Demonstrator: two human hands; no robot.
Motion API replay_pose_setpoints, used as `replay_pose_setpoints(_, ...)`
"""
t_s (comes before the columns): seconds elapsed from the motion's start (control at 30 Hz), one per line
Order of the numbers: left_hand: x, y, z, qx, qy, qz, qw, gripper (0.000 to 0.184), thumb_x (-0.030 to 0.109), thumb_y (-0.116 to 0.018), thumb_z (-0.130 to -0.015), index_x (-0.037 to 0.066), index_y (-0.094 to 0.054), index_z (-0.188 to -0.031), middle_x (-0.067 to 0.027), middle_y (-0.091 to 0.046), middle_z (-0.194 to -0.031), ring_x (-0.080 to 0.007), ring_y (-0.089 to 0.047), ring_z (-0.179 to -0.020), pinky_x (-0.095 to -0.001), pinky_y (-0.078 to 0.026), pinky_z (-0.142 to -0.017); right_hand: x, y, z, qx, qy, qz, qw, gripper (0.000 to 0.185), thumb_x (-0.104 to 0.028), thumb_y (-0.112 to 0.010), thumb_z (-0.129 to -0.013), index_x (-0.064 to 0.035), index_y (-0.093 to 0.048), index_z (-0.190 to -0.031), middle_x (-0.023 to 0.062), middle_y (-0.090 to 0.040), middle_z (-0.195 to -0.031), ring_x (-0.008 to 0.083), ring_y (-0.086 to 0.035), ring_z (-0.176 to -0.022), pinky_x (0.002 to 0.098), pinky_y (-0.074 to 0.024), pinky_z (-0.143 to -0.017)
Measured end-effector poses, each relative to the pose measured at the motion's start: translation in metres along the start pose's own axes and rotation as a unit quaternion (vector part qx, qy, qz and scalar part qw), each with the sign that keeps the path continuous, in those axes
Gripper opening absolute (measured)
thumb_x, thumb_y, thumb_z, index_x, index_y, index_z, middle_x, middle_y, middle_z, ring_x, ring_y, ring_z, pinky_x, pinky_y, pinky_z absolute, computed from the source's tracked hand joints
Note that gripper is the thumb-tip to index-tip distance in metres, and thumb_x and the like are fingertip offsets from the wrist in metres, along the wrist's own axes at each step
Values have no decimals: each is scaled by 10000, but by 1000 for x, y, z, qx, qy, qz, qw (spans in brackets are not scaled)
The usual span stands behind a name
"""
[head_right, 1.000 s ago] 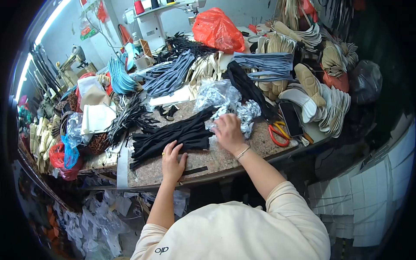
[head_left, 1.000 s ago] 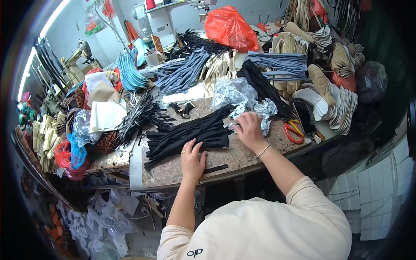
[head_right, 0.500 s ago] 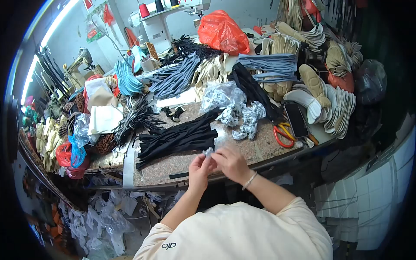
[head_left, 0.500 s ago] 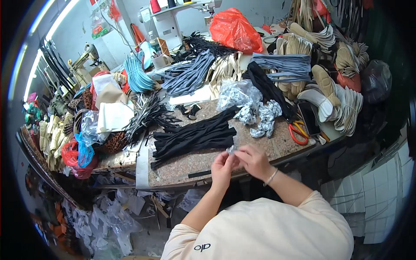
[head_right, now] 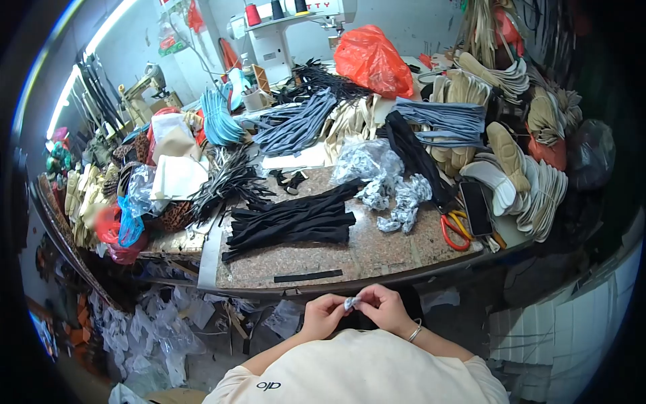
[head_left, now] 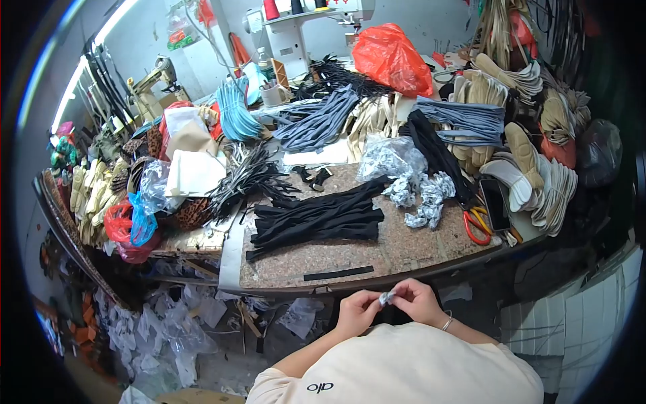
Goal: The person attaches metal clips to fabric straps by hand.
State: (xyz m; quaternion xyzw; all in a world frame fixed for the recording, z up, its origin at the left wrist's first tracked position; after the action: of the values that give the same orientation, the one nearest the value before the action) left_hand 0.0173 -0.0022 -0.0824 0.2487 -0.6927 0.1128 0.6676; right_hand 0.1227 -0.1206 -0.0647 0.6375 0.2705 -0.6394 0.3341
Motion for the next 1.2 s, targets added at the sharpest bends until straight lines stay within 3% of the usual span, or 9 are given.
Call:
replay_pose_setpoints(0.2,-32,35,39,33,87,-42,995,206,-5,-583,-785,-24,-613,-987,-88,-630,-832,-132,-598,-707,-207,-467,-631,1,-12,7,-11,-39,-55,998,119,44,-627,-762,-9,-636,-868,36,-621,-769,84,-527,-628,186,-425,-566)
replay_pose_setpoints(0.33,-30,45,42,11,-78,-318,945,306,-7,-558,-791,-16,-548,-1097,-122,-601,-1000,-145,-593,-851,-227,-470,-750,-9,-5,-3,-30,93,79,992,128,53,-622,-756,-24,-648,-855,62,-605,-832,104,-547,-659,191,-437,-593)
replay_pose_setpoints(0.43,-9,33,34,-59,132,28,989,345,-3,-539,-821,-3,-489,-1162,-139,-553,-1111,-149,-560,-973,-252,-451,-852,-24,-22,-3,-22,191,135,972,112,54,-624,-750,-22,-655,-826,70,-604,-836,111,-532,-647,200,-421,-570)
replay_pose_setpoints(0.5,-8,13,35,-118,309,495,803,286,19,-551,-851,-1,-515,-1134,-137,-567,-1083,-156,-577,-949,-251,-476,-821,-36,-31,1,-10,287,192,938,99,54,-626,-744,-21,-663,-797,77,-603,-840,119,-517,-636,209,-406,-547)
replay_pose_setpoints(0.53,-8,11,34,-116,307,496,804,286,19,-551,-851,-1,-515,-1134,-137,-567,-1083,-156,-577,-949,-251,-476,-821,-37,-31,1,-12,289,193,938,99,54,-626,-744,-21,-663,-797,77,-603,-840,119,-517,-636,209,-406,-547)
replay_pose_setpoints(0.7,-18,8,29,-61,278,338,897,307,35,-607,-840,0,-528,-1134,-143,-559,-1097,-167,-592,-910,-235,-489,-777,-30,-30,2,-28,222,186,957,77,11,-610,-802,-9,-641,-869,82,-595,-872,129,-531,-683,210,-423,-568)
replay_pose_setpoints(0.77,-13,9,25,-40,182,212,959,310,28,-639,-813,-2,-550,-1109,-138,-563,-1087,-168,-595,-875,-227,-491,-754,-6,-28,0,-58,-20,-56,997,91,-15,-577,-843,-3,-613,-925,77,-578,-879,143,-540,-715,224,-437,-594)
replay_pose_setpoints(0.83,-5,11,23,-18,81,79,993,314,21,-670,-787,-5,-571,-1084,-132,-567,-1077,-169,-598,-840,-218,-493,-732,16,-35,9,-82,-259,-292,917,115,-42,-545,-884,3,-585,-982,72,-560,-887,158,-548,-747,238,-451,-620)
replay_pose_setpoints(1.2,33,18,15,-51,-139,-45,988,321,-31,-716,-702,-10,-625,-1010,-106,-591,-1017,-170,-595,-815,-227,-495,-711,27,-38,11,-240,-289,-421,826,101,-87,-528,-908,-12,-562,-965,71,-584,-858,149,-573,-767,239,-476,-731)
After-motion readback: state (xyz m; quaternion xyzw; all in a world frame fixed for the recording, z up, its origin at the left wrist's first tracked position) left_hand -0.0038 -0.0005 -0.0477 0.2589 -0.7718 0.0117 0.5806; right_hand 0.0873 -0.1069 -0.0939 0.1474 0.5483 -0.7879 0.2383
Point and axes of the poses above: each hand's wrist, its own z-axis away from the middle knuckle, its own y-axis out of the back of the hand, x = y × z, the point moved 5 cm from there along -z, towards the middle knuckle
